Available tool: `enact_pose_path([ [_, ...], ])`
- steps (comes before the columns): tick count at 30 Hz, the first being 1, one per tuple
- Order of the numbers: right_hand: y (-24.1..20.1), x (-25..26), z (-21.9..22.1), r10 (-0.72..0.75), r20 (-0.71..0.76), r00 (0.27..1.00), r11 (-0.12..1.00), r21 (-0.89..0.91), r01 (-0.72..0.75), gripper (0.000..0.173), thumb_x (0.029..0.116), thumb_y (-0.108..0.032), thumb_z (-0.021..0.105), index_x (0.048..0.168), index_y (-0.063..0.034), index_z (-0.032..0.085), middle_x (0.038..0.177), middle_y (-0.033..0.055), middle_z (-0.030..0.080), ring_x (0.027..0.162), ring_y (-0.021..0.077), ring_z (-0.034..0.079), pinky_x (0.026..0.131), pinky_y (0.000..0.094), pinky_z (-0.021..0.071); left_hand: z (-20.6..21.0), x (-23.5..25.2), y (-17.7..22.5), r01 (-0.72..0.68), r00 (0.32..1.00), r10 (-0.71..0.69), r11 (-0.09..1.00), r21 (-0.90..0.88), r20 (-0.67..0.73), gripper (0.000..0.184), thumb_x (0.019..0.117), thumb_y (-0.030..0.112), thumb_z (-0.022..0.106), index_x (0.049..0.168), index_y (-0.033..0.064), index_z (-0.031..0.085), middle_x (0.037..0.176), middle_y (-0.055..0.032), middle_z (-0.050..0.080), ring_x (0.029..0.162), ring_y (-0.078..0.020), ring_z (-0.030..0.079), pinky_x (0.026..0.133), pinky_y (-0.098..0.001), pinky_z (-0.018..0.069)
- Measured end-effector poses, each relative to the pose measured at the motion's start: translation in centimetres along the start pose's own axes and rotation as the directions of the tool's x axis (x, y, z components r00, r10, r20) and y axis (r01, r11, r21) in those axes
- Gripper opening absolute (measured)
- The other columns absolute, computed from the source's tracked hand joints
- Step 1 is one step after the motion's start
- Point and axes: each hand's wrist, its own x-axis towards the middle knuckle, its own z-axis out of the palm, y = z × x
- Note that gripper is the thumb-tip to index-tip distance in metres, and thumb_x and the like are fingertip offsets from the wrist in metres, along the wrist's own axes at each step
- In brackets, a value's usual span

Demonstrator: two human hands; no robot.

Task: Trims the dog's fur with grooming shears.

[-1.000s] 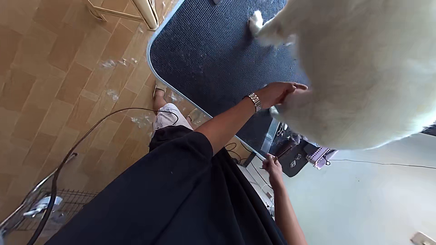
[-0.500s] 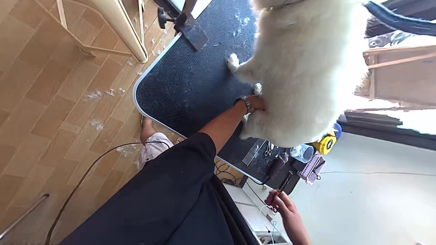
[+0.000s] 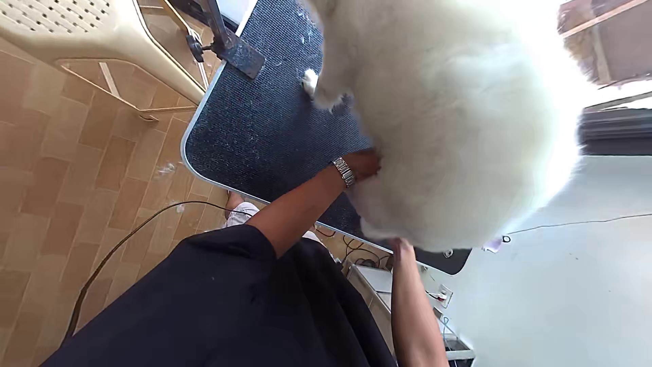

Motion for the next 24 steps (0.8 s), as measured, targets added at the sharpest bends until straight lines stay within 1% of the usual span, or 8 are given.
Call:
enact_pose_path([
  [1, -0.1, 1.4, -1.5, -0.052, 0.036, 0.998, 0.998, -0.019, 0.053, 0.03, 0.1077, -0.001, 0.033, 0.137, 0.0046, 0.041, 0.114, 0.0121, 0.056, 0.097, 0.0136, 0.058, 0.083, 0.0324, 0.054, 0.1, 0.3, -1.2, 0.015, 0.999, -0.015, 1.0, -0.004, -0.031, 0.029, 0.1075, 0.001, 0.036, 0.128, -0.0112, 0.052, 0.114, -0.0168, 0.059, 0.096, -0.0117, 0.055, 0.088, -0.0259, 0.0462],
  [3, -1.5, 2.7, -3.3, -0.096, 0.104, 0.99, 0.987, -0.12, 0.108, 0.034, 0.1083, -0.003, 0.034, 0.141, 0.0046, 0.038, 0.119, 0.0145, 0.057, 0.101, 0.0174, 0.061, 0.084, 0.0363, 0.056, 0.8, 0.9, -2.4, -0.019, 1.0, 0.02, 0.998, 0.063, -0.017, 0.021, 0.1048, -0.003, 0.04, 0.115, -0.0112, 0.056, 0.103, -0.0136, 0.059, 0.09, -0.0104, 0.055, 0.085, -0.025, 0.0462],
  [4, -2.6, 2.3, -3.9, -0.095, 0.121, 0.988, 0.976, -0.185, 0.117, 0.033, 0.1083, -0.005, 0.035, 0.14, 0.0043, 0.041, 0.116, 0.0143, 0.061, 0.098, 0.018, 0.064, 0.081, 0.0368, 0.0574, 1.2, 0.8, -2.3, -0.048, 0.999, 0.045, 0.991, 0.127, 0.025, 0.021, 0.1034, -0.006, 0.042, 0.113, -0.0158, 0.058, 0.102, -0.0189, 0.062, 0.091, -0.015, 0.057, 0.087, -0.0292, 0.0471],
  [5, -3.7, 1.4, -4.5, -0.074, 0.135, 0.988, 0.969, -0.224, 0.103, 0.032, 0.1091, -0.008, 0.036, 0.138, 0.0029, 0.044, 0.112, 0.0137, 0.065, 0.095, 0.0189, 0.067, 0.079, 0.0376, 0.0585, 1.9, 0.7, -2.2, -0.061, 0.996, 0.056, 0.994, 0.093, 0.063, 0.019, 0.1027, -0.007, 0.042, 0.11, -0.0149, 0.057, 0.097, -0.0156, 0.059, 0.086, -0.0121, 0.054, 0.083, -0.0258, 0.0457],
  [9, -7.4, -5.6, -8.5, -0.007, 0.245, 0.97, 0.975, -0.213, 0.06, 0.043, 0.102, -0.011, 0.035, 0.144, -0.0056, 0.038, 0.12, 0.0116, 0.069, 0.107, 0.0238, 0.07, 0.091, 0.0412, 0.0595, 4.2, 1.9, -2.9, 0.037, 0.994, 0.016, 0.87, -0.492, 0.104, 0.018, 0.1021, -0.005, 0.037, 0.095, 0.0048, 0.049, 0.073, 0.0037, 0.044, 0.06, -0.001, 0.042, 0.058, -0.016, 0.0399],
  [13, -9.8, -14.1, -11.4, 0.06, 0.369, 0.927, 0.914, -0.394, 0.097, 0.067, 0.0879, -0.012, 0.058, 0.151, -0.0079, 0.036, 0.124, 0.0124, 0.069, 0.109, 0.0275, 0.07, 0.093, 0.0437, 0.0599, 4.0, 3.5, -4.1, 0.036, 0.979, 0.099, 0.773, -0.633, 0.176, 0.028, 0.1013, -0.005, 0.036, 0.081, 0.0115, 0.047, 0.059, 0.008, 0.043, 0.049, 0.002, 0.04, 0.049, -0.0128, 0.0381],
  [19, -14.5, -22.0, -6.8, 0.212, 0.596, 0.775, 0.749, -0.608, 0.263, 0.06, 0.0938, -0.017, 0.071, 0.148, -0.0175, 0.045, 0.114, 0.0065, 0.073, 0.098, 0.0223, 0.074, 0.087, 0.0373, 0.0629, 3.9, 6.3, -6.4, 0.048, 0.904, 0.309, 0.615, -0.787, 0.297, 0.023, 0.1064, 0.002, 0.034, 0.095, 0.0126, 0.051, 0.068, 0.0075, 0.056, 0.056, 0.0024, 0.051, 0.05, -0.0135, 0.0421],
  [24, -18.5, -23.6, 1.0, 0.321, 0.614, 0.721, 0.615, -0.714, 0.334, 0.06, 0.0944, -0.023, 0.072, 0.148, -0.0212, 0.046, 0.108, 0.003, 0.073, 0.088, 0.0185, 0.075, 0.078, 0.0339, 0.0652, 3.9, 6.6, -7.1, 0.046, 0.893, 0.359, 0.524, -0.851, 0.269, 0.027, 0.1089, 0.008, 0.03, 0.092, 0.0132, 0.051, 0.068, 0.0072, 0.058, 0.059, -0.0001, 0.054, 0.053, -0.0162, 0.046],
])
